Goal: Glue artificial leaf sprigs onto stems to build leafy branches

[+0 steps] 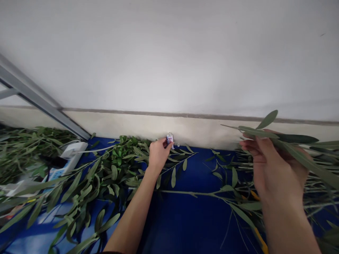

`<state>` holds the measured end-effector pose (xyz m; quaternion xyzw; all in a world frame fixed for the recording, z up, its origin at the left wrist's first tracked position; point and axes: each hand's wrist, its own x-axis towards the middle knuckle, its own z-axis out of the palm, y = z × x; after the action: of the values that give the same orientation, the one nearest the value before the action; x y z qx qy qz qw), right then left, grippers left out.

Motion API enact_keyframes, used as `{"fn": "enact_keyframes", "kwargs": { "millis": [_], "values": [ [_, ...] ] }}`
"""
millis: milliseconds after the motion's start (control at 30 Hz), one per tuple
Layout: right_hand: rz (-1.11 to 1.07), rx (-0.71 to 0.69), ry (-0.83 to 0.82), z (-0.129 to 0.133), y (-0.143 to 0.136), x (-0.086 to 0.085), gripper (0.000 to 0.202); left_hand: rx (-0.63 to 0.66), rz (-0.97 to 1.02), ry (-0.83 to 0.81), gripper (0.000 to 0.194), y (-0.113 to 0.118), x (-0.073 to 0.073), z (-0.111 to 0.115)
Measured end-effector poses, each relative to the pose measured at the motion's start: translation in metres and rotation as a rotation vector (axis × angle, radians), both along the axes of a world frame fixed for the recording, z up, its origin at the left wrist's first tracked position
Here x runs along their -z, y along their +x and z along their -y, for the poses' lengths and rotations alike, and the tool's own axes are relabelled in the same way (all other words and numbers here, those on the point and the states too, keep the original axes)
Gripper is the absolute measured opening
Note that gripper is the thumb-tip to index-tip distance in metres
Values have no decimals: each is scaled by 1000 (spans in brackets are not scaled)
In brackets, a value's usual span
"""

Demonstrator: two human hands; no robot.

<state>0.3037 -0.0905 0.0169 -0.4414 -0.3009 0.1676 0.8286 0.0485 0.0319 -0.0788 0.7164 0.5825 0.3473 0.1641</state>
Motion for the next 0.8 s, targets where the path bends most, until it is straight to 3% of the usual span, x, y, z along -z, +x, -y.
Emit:
{"fn": "enact_keyframes", "kwargs": {
  "millis": [167,300,400,467,533,567,667,800],
  "values": [
    [-8,8,28,0,-1,1,18,-30,-47,36,18,-1,-14,5],
    [24,10,15,0,-2,1,15,-52,-47,130,33,2,-43,19],
    [13,-53,-53,2,0,-1,15,167,-73,60,25,6,-68,36],
    [1,-119,-119,4,4,-1,17,555,-208,-223,21,8,-77,48],
    [4,-187,-157,7,10,1,17,767,-288,-409,4,11,-77,58],
    [14,-220,-163,8,13,3,17,821,-319,-470,7,12,-74,62],
    [57,-306,-187,13,19,9,20,861,-369,-535,25,19,-60,69],
    [88,-348,-231,28,5,13,22,894,-397,-539,29,26,-50,72]
  ]
}}
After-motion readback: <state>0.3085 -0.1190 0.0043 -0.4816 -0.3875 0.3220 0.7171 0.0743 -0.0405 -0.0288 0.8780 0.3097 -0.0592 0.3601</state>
